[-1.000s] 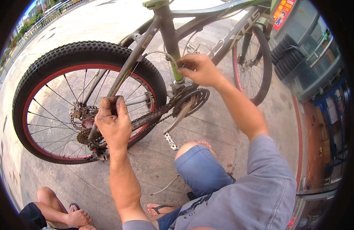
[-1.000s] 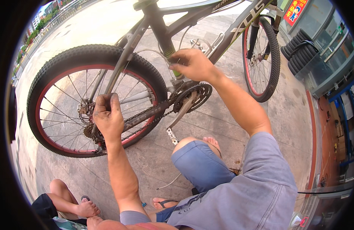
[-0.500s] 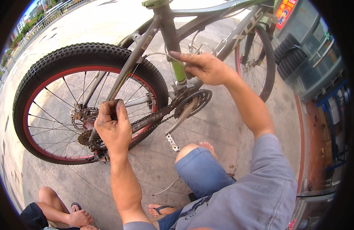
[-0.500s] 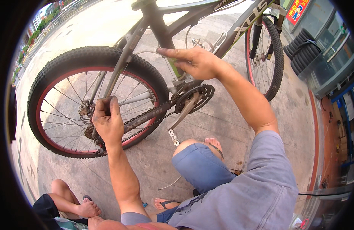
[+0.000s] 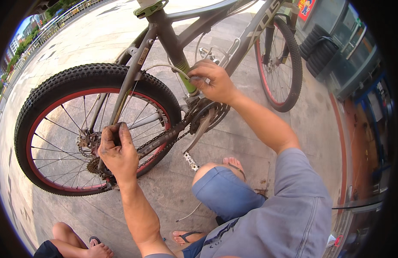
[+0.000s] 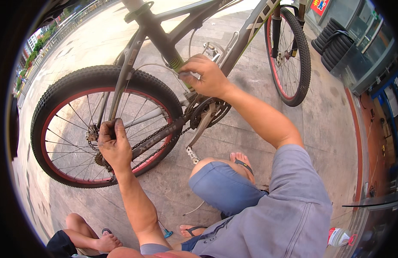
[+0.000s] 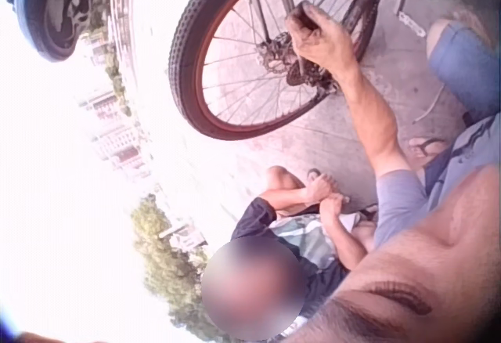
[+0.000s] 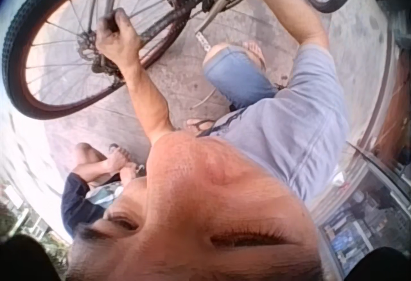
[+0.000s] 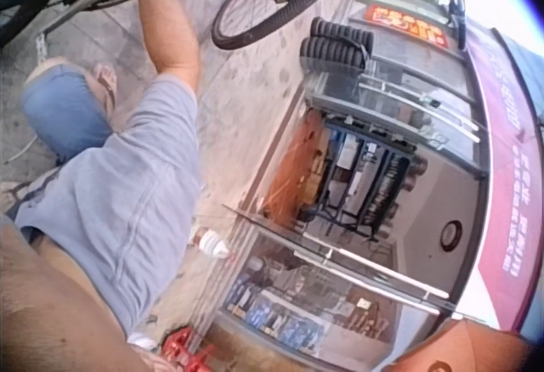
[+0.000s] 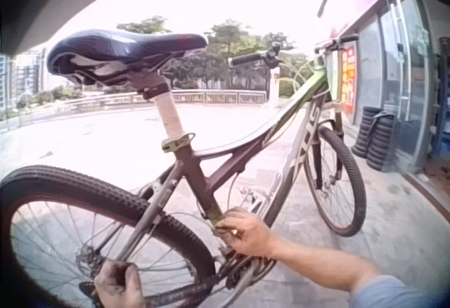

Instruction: The person routes and secures a brake cable along the frame of a mountain bike, threading it through guides and clamps near the rear wheel and chainstay. They use an Allen key to tighten the cable anchor and adjust tension, then test the cable by hand.

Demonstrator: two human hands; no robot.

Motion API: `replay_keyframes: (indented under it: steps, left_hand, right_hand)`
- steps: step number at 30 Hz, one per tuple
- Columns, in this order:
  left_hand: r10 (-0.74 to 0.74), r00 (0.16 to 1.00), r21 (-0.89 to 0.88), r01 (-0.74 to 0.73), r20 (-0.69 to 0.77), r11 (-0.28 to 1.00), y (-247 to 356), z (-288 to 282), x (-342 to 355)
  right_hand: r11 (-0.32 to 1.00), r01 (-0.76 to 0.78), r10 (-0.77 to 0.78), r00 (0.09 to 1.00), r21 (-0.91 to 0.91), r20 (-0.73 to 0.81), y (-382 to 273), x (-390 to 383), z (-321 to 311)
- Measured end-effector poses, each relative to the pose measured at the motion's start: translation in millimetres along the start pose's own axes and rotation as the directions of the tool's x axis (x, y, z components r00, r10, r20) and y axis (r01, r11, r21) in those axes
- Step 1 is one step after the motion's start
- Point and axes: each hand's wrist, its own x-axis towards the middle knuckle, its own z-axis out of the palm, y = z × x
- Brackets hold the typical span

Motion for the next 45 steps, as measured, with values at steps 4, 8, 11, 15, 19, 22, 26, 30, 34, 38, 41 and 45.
replay_keyframes:
  steps: [4, 8, 11, 15, 19, 22, 26, 30, 34, 38, 41, 45]
  left_hand:
    - [0.024, 1.000, 0.018, -0.024, -0.016, 1.000, -3, 5, -1]
    - [0.067, 0.998, 0.019, -0.066, -0.018, 0.998, -3, 4, -1]
    - [0.048, 0.999, -0.009, -0.048, -0.011, 0.999, -3, 6, -3]
    - [0.024, 1.000, -0.012, -0.024, -0.015, 1.000, -4, 7, -3]
    - [-0.043, 0.999, -0.039, 0.044, 0.016, 0.998, -6, 4, -6]
    - [-0.058, 0.998, -0.083, 0.059, 0.022, 0.995, -8, 5, -8]
    - [0.001, 0.999, -0.115, -0.005, -0.035, 0.993, -4, 4, -7]
    - [0.028, 0.999, -0.082, -0.031, -0.030, 0.996, -4, 3, -4]
    - [0.042, 0.998, -0.083, -0.045, -0.048, 0.996, -6, 5, -3]
    - [0.047, 0.999, -0.044, -0.048, -0.018, 0.998, -5, -2, -1]
    - [0.031, 1.000, -0.055, -0.031, -0.001, 0.998, -6, -4, 0]
    - [-0.024, 1.000, -0.060, 0.024, 0.004, 0.998, -5, -4, -1]
  right_hand:
    - [0.911, -0.252, 0.372, 0.845, 0.327, -0.385, 14, -24, 11]
    - [0.238, -0.687, 0.791, 0.547, 0.687, 0.273, 1, -13, -9]
    - [-0.049, -0.746, 0.578, 0.521, 0.664, 0.628, 0, -15, -8]
    - [-0.346, -0.354, 0.399, 0.783, 0.869, 0.478, -5, -26, 8]
    - [-0.374, -0.040, 0.475, 0.850, 0.927, 0.228, -30, -19, 22]
    - [-0.098, -0.039, 0.638, 0.764, 0.994, 0.093, -38, -3, 21]
    - [0.486, -0.041, 0.741, 0.549, 0.873, -0.387, -35, 20, 17]
    - [0.570, 0.113, 0.532, 0.704, 0.814, -0.470, -25, 38, 1]
    - [0.572, -0.124, 0.417, 0.895, 0.811, -0.158, 3, 38, -26]
    - [0.766, -0.339, 0.135, 0.915, 0.546, 0.379, 12, 41, -67]
    - [0.967, -0.134, 0.026, 0.897, 0.215, 0.442, 3, 33, -70]
    - [0.862, -0.132, 0.061, 0.985, 0.489, 0.159, -12, 17, -65]
